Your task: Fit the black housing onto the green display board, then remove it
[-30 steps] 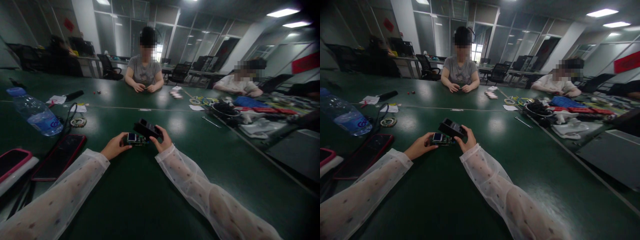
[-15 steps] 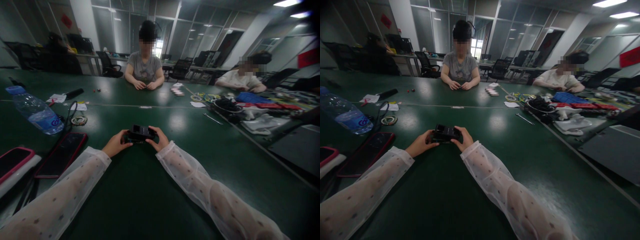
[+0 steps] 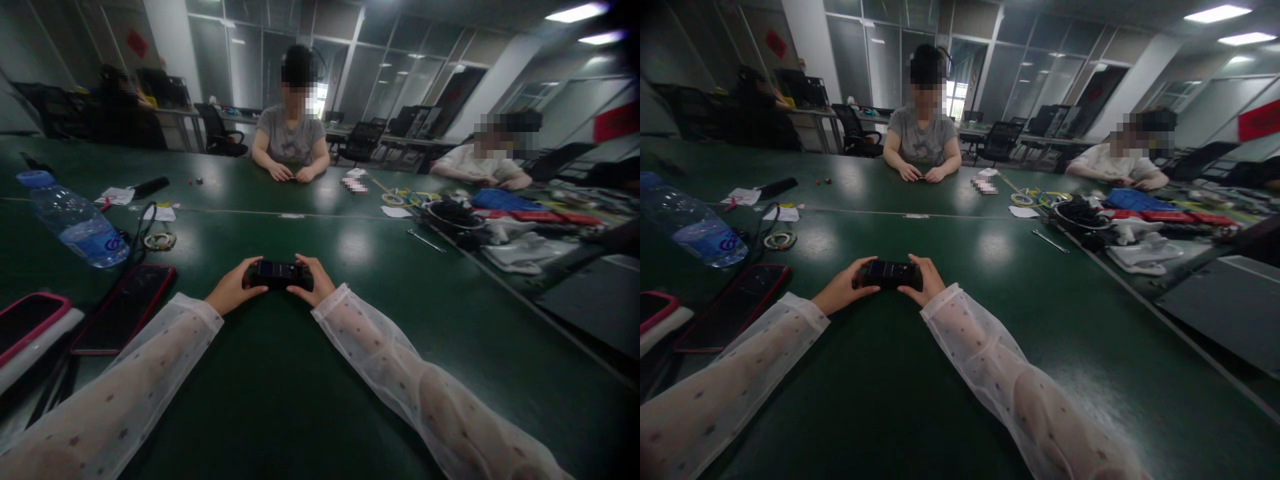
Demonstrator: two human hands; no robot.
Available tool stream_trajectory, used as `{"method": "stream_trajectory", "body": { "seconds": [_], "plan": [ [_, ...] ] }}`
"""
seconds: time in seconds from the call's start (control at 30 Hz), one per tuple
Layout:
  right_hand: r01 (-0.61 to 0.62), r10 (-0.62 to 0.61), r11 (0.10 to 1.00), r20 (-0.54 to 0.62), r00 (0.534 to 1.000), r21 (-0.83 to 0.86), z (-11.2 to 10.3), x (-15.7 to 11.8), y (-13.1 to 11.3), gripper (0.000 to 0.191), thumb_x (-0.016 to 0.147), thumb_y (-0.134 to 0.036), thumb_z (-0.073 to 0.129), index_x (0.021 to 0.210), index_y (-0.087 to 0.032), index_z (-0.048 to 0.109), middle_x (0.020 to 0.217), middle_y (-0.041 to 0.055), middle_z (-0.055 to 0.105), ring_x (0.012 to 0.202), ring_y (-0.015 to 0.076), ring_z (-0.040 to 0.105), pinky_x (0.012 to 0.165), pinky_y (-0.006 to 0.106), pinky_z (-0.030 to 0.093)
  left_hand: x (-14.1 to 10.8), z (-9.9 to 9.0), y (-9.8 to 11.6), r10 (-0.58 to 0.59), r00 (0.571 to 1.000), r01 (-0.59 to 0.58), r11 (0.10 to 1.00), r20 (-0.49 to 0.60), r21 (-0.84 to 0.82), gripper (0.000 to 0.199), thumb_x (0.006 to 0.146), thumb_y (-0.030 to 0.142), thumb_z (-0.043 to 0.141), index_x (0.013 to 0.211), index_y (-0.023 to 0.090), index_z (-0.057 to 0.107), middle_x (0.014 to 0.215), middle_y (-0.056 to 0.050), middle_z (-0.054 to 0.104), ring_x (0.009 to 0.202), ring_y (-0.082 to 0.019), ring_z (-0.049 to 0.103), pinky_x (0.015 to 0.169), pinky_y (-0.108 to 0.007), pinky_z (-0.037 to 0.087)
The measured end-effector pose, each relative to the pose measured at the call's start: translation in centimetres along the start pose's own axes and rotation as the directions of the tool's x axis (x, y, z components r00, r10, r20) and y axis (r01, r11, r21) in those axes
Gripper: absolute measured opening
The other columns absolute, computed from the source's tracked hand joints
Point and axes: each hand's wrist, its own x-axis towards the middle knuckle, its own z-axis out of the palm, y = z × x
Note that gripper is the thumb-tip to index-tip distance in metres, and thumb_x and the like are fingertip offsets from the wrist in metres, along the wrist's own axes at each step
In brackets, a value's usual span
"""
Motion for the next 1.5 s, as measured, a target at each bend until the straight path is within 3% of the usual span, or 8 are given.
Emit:
{"method": "stream_trajectory", "body": {
  "seconds": [0.1,0.27,0.53,0.9,1.2,1.5],
  "plan": [
    [-0.083,0.084,0.994,-0.008,0.996,0.067,-0.05,0.02,0.11,0.068,0.069,-0.028,0.073,0.128,-0.026,0.040,0.113,0.0086,0.053,0.105,0.0237,0.056,0.090,0.045,0.049,0.00,-0.06,0.07,0.017,1.000,-0.017,1.000,0.007,-0.011,0.066,0.076,0.038,0.066,0.134,0.026,0.035,0.115,-0.009,0.055,0.064,-0.014,0.055,0.059,-0.029,0.045],
    [-0.176,0.169,0.979,0.076,0.983,0.098,-0.26,0.18,0.13,0.054,0.069,-0.026,0.073,0.117,-0.024,0.049,0.111,0.0073,0.059,0.104,0.0228,0.059,0.090,0.043,0.049,0.06,-0.22,0.13,0.004,1.000,-0.004,1.000,0.024,-0.018,0.062,0.076,0.038,0.066,0.130,0.025,0.039,0.111,-0.009,0.057,0.064,-0.015,0.056,0.059,-0.029,0.045],
    [-0.171,0.164,0.983,0.103,0.981,0.064,-0.27,0.14,0.29,0.057,0.066,-0.023,0.074,0.116,-0.025,0.047,0.112,0.0065,0.060,0.106,0.0226,0.059,0.093,0.044,0.047,0.21,-0.34,0.11,-0.023,0.999,0.022,1.000,0.028,0.012,0.060,0.074,0.043,0.067,0.124,0.019,0.044,0.085,-0.005,0.062,0.065,-0.018,0.057,0.059,-0.030,0.044],
    [-0.179,0.172,0.983,0.124,0.977,0.051,-0.19,0.09,0.44,0.062,0.065,-0.019,0.074,0.119,-0.025,0.044,0.113,0.0069,0.059,0.108,0.0238,0.058,0.093,0.047,0.046,0.10,-0.19,0.17,-0.019,0.999,0.019,1.000,0.048,0.002,0.064,0.073,0.038,0.068,0.128,0.021,0.040,0.098,-0.008,0.060,0.064,-0.016,0.055,0.056,-0.028,0.044],
    [-0.164,0.154,0.983,0.116,0.981,0.082,-0.10,0.07,0.49,0.063,0.063,-0.016,0.074,0.116,-0.025,0.043,0.112,0.0059,0.058,0.106,0.0238,0.058,0.092,0.045,0.046,0.09,-0.12,0.12,-0.010,0.999,0.010,1.000,0.042,0.015,0.064,0.073,0.038,0.069,0.127,0.020,0.041,0.079,-0.002,0.058,0.062,-0.016,0.054,0.056,-0.028,0.042],
    [-0.188,0.178,0.971,0.083,0.981,0.147,-0.03,-0.01,0.53,0.057,0.062,-0.020,0.075,0.111,-0.025,0.045,0.108,0.0054,0.060,0.105,0.0236,0.060,0.090,0.045,0.048,0.15,-0.05,-0.25,-0.015,0.999,0.015,1.000,0.041,0.013,0.065,0.073,0.041,0.068,0.128,0.020,0.040,0.081,-0.003,0.059,0.062,-0.017,0.055,0.055,-0.029,0.043]
  ]
}}
